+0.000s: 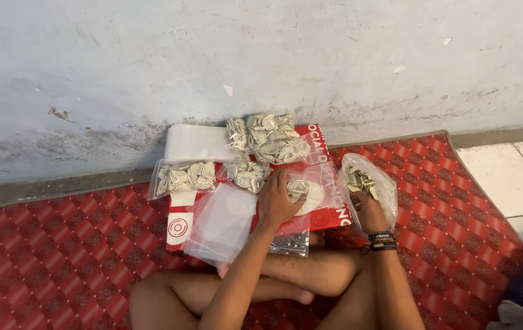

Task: Packaging rubber bands into small plastic bags by hand.

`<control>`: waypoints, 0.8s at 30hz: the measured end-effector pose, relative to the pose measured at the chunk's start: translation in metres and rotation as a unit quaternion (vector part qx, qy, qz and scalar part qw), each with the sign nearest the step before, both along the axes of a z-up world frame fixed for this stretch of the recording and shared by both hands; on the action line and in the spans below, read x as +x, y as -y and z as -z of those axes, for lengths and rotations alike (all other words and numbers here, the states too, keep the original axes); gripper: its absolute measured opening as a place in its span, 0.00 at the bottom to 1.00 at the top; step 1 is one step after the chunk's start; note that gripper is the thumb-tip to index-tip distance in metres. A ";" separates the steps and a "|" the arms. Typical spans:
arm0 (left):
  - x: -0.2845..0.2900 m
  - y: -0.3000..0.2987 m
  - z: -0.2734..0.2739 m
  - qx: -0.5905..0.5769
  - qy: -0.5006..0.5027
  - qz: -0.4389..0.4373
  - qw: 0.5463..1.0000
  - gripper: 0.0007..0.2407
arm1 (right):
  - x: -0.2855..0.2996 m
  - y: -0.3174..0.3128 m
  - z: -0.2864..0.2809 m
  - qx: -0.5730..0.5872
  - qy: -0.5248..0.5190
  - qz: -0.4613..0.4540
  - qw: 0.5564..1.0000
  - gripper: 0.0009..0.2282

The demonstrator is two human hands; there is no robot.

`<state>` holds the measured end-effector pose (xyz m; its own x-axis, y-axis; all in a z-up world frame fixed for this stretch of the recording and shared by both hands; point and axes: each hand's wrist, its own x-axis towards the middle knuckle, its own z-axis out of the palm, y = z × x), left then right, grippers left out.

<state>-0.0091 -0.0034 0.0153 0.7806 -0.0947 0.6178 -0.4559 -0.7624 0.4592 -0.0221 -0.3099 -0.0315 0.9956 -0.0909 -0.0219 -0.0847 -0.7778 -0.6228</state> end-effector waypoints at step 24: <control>-0.001 -0.001 -0.001 -0.008 -0.028 0.002 1.000 0.36 | -0.027 -0.033 -0.050 0.121 -0.023 0.059 0.991 0.18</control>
<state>-0.0102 -0.0025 0.0163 0.8132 -0.0878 0.5753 -0.4320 -0.7534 0.4957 -0.0486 -0.2770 0.0187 0.9759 -0.1928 -0.1024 -0.1986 -0.5893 -0.7831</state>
